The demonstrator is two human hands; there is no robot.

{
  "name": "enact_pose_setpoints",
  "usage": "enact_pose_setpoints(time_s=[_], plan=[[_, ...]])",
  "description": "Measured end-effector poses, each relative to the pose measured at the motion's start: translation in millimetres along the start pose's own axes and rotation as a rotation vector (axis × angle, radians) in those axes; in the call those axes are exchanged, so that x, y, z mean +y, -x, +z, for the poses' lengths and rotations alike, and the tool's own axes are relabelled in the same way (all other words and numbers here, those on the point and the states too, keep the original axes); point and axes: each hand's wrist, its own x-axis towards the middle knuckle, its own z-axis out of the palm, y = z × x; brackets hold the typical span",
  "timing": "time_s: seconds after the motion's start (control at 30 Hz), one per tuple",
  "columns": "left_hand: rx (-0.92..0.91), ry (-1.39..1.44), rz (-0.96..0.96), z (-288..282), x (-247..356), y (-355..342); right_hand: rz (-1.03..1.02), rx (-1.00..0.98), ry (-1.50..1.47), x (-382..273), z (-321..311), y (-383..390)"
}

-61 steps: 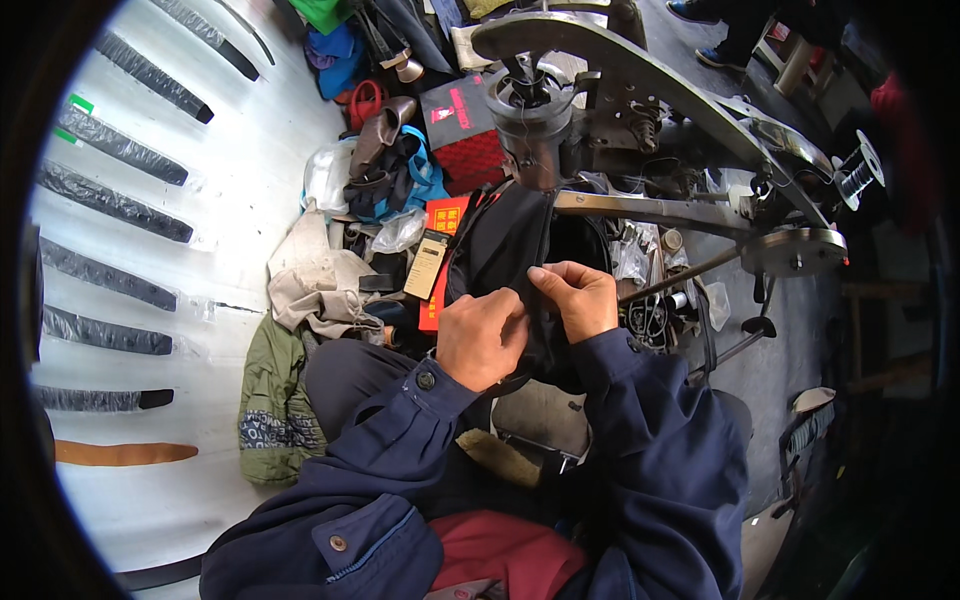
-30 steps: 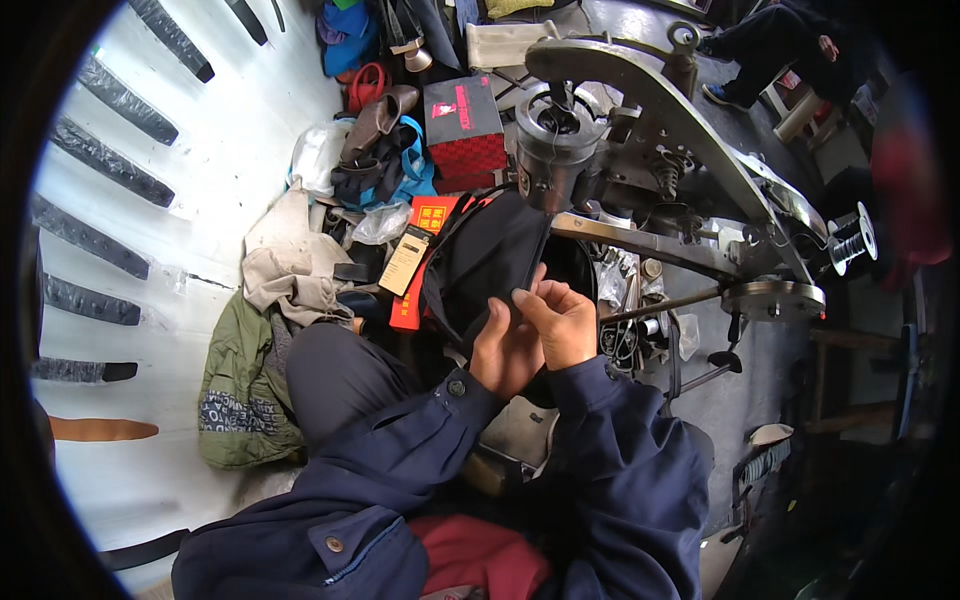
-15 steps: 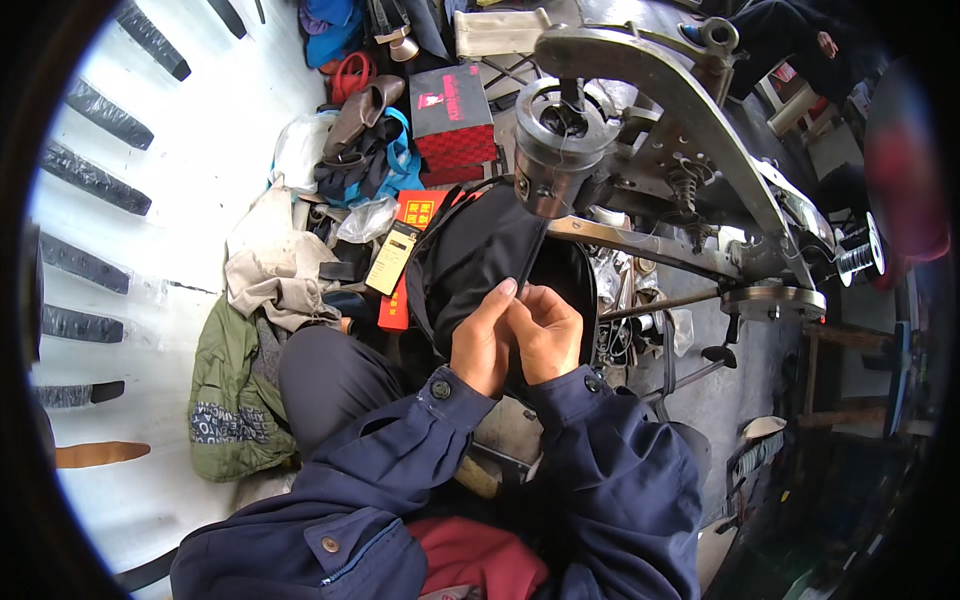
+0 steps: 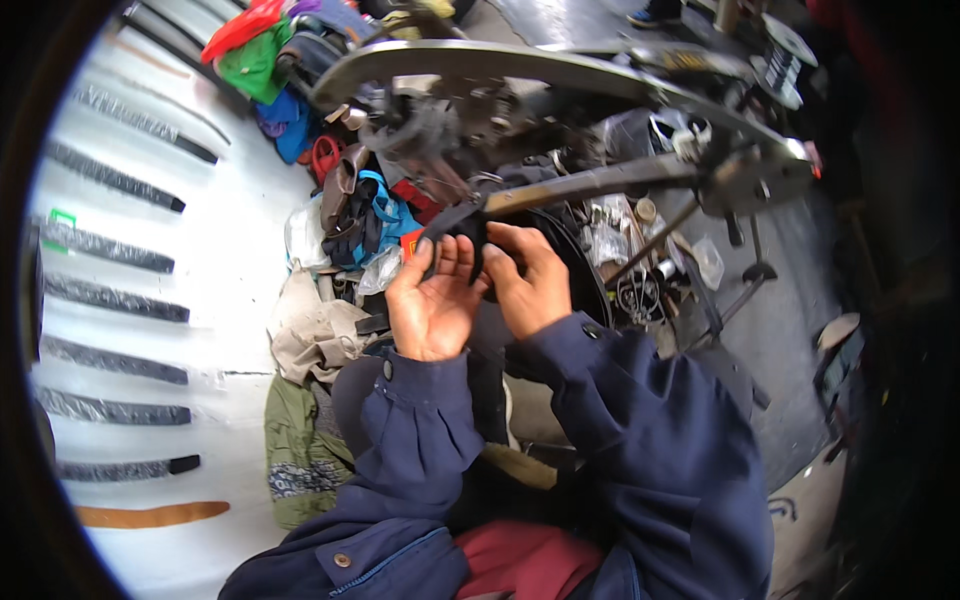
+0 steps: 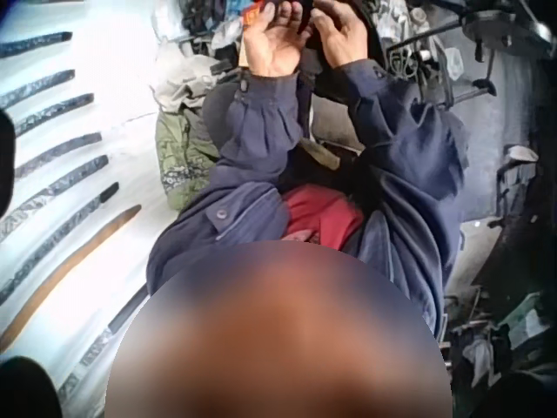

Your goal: The person sews a black bag using a manual sewing machine, repeatedly positioning the fabric under the needle, operating the foot pedal, and trimming threads with scissors. The person adjusts the bag and continues stitching along its edges.

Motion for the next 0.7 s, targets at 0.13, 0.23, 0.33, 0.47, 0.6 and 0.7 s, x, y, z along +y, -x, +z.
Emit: enact_pose_setpoints(time_s=[0.13, 0.23, 0.33, 0.47, 0.6, 0.7], plan=[[0.011, -0.002, -0.035, 1, 9, -2, -0.085, 0.050, 0.039, 15, 13, 4], [-0.062, 0.014, -0.105, -4, 14, -2, -0.097, 0.065, 0.088, 18, 20, 3], [-0.001, -0.024, -0.016, -9, 11, -6, 0.066, 0.089, -0.072, 15, 24, -1], [-0.034, -0.153, 0.259, -17, -14, -9, 0.058, 0.067, -0.020, 17, 17, -6], [-0.045, -0.147, 0.388, -18, -39, -6, 0.134, 0.035, -0.119, 23, 1, -7], [0.033, -0.103, 0.433, -15, -44, -5, 0.070, -0.015, -0.145, 19, -10, -5]])
